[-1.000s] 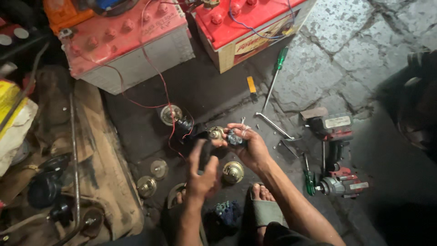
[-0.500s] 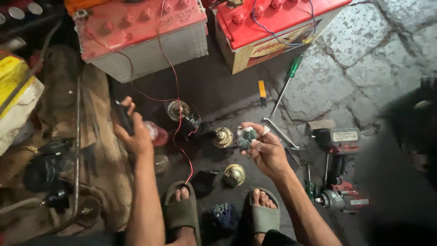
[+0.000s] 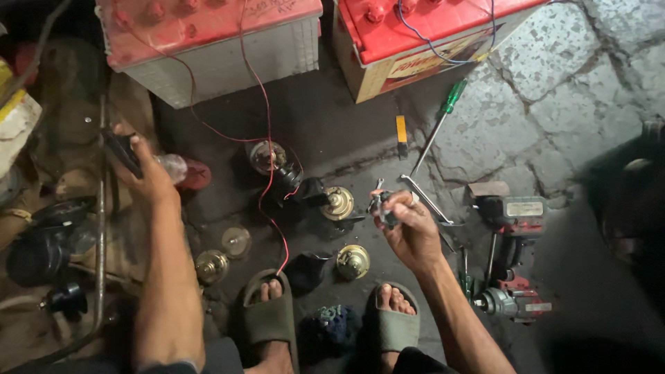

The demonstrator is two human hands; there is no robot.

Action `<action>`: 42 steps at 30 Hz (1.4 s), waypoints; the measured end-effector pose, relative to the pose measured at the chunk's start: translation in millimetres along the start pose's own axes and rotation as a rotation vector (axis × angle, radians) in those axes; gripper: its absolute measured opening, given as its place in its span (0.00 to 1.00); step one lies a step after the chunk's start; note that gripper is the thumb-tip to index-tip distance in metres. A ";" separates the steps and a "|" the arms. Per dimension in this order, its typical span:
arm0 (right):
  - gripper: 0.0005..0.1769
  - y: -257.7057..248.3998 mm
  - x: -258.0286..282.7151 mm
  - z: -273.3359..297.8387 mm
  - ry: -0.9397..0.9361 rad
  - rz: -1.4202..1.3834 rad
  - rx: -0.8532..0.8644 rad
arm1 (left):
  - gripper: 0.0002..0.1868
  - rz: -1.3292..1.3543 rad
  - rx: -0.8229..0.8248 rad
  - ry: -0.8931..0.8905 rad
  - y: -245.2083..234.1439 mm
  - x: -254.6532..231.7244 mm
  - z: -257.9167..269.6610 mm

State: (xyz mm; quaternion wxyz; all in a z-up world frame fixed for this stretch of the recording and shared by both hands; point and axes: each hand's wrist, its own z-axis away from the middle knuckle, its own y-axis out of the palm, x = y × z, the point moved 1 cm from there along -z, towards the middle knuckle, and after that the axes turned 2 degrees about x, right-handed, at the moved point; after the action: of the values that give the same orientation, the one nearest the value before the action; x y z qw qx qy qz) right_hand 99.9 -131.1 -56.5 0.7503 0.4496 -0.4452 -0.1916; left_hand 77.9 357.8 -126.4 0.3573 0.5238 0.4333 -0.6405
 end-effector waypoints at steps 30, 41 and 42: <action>0.09 -54.2 0.0 0.4 -0.039 0.041 -0.191 | 0.13 -0.253 0.824 0.416 26.2 16.1 307.7; 0.17 -26.4 20.6 12.1 0.115 -0.034 -0.508 | 0.36 -1.045 1.033 0.651 47.7 74.4 399.4; 0.22 -28.0 21.0 15.6 0.163 0.000 -0.556 | 0.38 -1.075 1.033 0.694 44.7 76.0 403.7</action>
State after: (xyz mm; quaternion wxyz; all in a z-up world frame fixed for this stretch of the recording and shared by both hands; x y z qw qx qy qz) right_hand 101.1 -168.1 -66.6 0.8779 0.2407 -0.3140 -0.2695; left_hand -42.1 -34.1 -178.4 -0.4386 0.5115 0.3615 -0.6444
